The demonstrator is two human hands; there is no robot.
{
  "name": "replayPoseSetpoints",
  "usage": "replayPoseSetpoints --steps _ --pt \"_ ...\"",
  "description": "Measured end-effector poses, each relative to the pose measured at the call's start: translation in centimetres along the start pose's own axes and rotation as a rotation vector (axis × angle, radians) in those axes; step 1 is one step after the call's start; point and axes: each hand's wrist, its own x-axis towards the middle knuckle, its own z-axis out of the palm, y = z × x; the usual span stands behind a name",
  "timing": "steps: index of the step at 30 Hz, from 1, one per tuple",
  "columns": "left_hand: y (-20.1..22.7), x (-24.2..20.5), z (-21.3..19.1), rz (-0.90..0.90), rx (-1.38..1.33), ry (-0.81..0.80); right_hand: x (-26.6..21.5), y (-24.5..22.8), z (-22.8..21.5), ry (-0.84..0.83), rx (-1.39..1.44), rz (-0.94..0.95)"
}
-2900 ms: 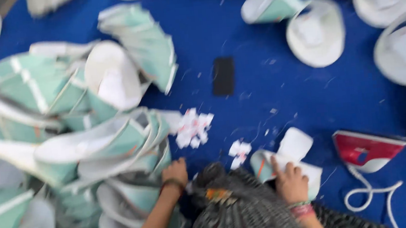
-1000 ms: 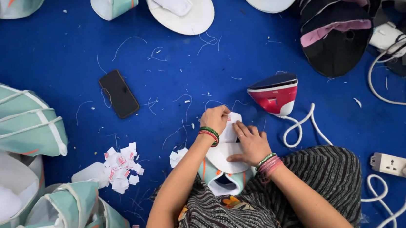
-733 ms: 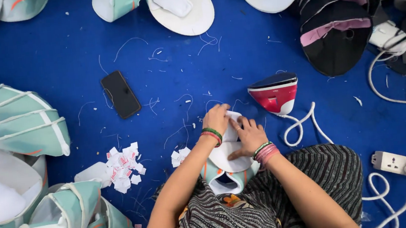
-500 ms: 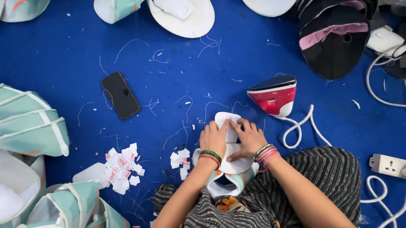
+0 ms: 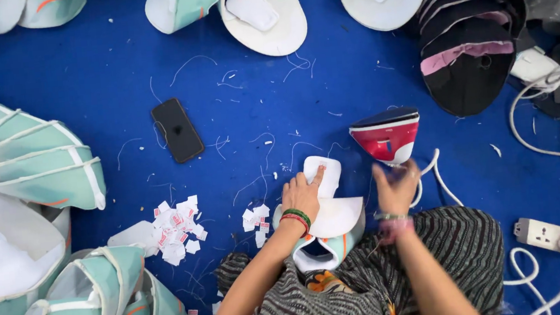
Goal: Apply heat labels to shoe upper components using a handheld iron.
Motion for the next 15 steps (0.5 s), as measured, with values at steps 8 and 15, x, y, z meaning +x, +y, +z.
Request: replayPoseSetpoints --steps 8,15 --pt "-0.4 0.0 0.9 0.008 -0.004 0.058 6.9 -13.3 -0.6 -0.402 -0.367 -0.282" --pt "-0.7 0.1 0.4 0.015 -0.079 0.096 4.0 -15.1 3.8 -0.795 -0.909 -0.459"
